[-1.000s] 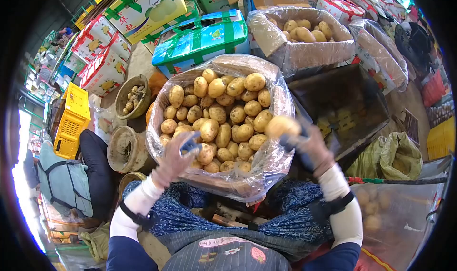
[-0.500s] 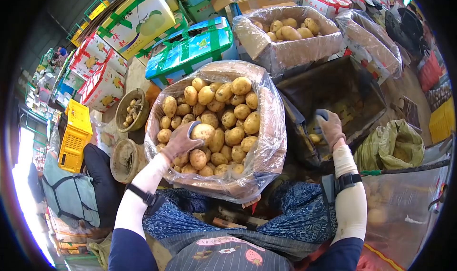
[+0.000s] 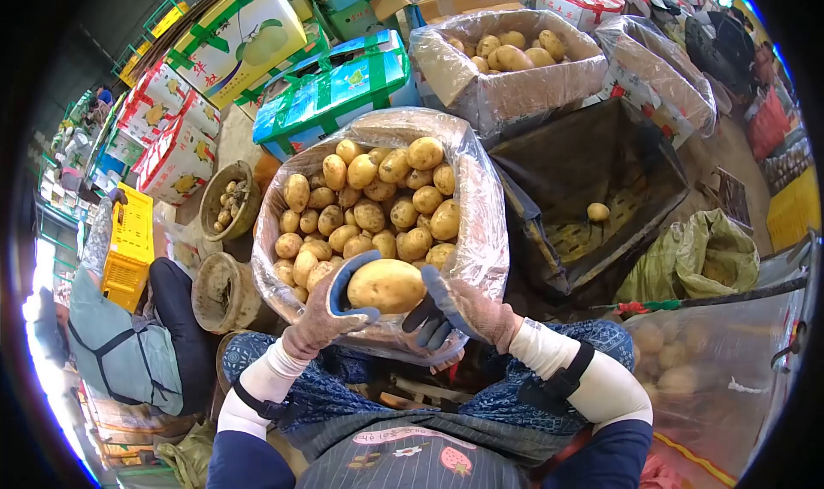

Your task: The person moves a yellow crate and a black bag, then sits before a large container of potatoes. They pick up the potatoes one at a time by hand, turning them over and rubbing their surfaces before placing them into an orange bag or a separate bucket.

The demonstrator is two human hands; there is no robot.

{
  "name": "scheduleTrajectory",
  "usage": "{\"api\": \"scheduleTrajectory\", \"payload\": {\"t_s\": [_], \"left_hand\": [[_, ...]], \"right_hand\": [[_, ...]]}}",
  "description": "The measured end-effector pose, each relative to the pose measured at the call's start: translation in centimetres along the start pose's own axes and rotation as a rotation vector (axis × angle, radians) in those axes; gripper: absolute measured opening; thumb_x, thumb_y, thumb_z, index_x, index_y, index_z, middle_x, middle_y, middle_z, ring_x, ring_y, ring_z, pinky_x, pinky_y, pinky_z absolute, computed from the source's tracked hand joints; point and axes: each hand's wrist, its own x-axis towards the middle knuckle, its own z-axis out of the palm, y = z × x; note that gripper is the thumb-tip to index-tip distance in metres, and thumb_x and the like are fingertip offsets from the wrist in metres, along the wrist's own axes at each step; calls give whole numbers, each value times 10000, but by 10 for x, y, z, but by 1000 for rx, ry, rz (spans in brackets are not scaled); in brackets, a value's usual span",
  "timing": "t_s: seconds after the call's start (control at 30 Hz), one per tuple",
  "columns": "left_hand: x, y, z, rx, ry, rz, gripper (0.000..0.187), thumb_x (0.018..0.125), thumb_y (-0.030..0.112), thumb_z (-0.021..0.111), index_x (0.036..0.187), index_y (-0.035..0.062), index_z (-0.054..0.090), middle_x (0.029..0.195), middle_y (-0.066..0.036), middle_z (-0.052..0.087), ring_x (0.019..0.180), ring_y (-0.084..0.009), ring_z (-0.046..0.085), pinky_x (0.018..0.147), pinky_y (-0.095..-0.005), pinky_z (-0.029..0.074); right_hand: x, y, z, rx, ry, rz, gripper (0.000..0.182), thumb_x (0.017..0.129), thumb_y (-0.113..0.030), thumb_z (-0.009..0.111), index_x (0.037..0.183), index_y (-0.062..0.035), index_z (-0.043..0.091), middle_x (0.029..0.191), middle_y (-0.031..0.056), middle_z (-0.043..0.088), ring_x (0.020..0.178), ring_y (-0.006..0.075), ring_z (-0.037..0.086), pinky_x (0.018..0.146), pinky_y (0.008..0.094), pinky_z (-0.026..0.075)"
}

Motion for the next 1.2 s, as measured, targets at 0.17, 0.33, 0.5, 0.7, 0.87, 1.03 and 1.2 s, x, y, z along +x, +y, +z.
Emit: {"api": "scheduleTrajectory", "payload": {"t_s": [0.17,0.33,0.5,0.7,0.87,1.03,1.2], "left_hand": [[4,10,9,87,4,86,765,718,234,838,1349,4,472,1198,-151,589,1096,-242,580,957,-344,445],[2,13,11,97,-42,43,812,724,229,841,1384,2,425,1270,-149,560,1139,-235,565,980,-341,438],[2,-13,13,-107,-69,-56,875,711,232,856,1412,4,383,1308,-142,540,1188,-208,535,1019,-335,421],[-4,-24,17,-253,-22,-81,949,634,294,903,1394,14,407,1325,-112,524,1215,-198,510,1030,-340,414],[-6,-30,20,22,10,-13,937,593,269,919,1354,13,436,1311,-139,527,1203,-252,526,1026,-370,417],[-11,-35,25,105,51,92,937,595,228,917,1355,17,412,1318,-152,513,1213,-285,514,1026,-377,414],[-12,-29,28,21,39,26,937,604,222,914,1359,10,400,1317,-152,510,1201,-290,518,1020,-380,417]], "right_hand": [[-2,-26,14,118,71,261,738,969,-616,338,1160,62,558,870,143,694,593,173,656,510,260,553],[1,-20,5,251,-39,242,623,955,-508,518,1225,54,526,991,144,679,761,171,682,628,255,577],[0,-21,10,-441,120,-383,828,761,-160,819,1442,-19,370,1385,130,490,1284,178,454,1076,334,372],[-2,-17,8,-422,87,-394,940,733,-284,845,1469,-28,319,1368,140,511,1263,191,482,1071,344,372],[-5,-18,9,-468,85,-373,915,728,-284,848,1451,-26,350,1364,140,509,1255,198,489,1068,347,378],[-7,-20,11,-551,115,-378,901,719,-262,856,1440,-26,371,1336,136,528,1238,195,502,1057,342,393],[-7,-19,9,-457,84,-323,878,720,-227,856,1429,-16,382,1309,124,549,1190,172,528,1038,328,411]]}}
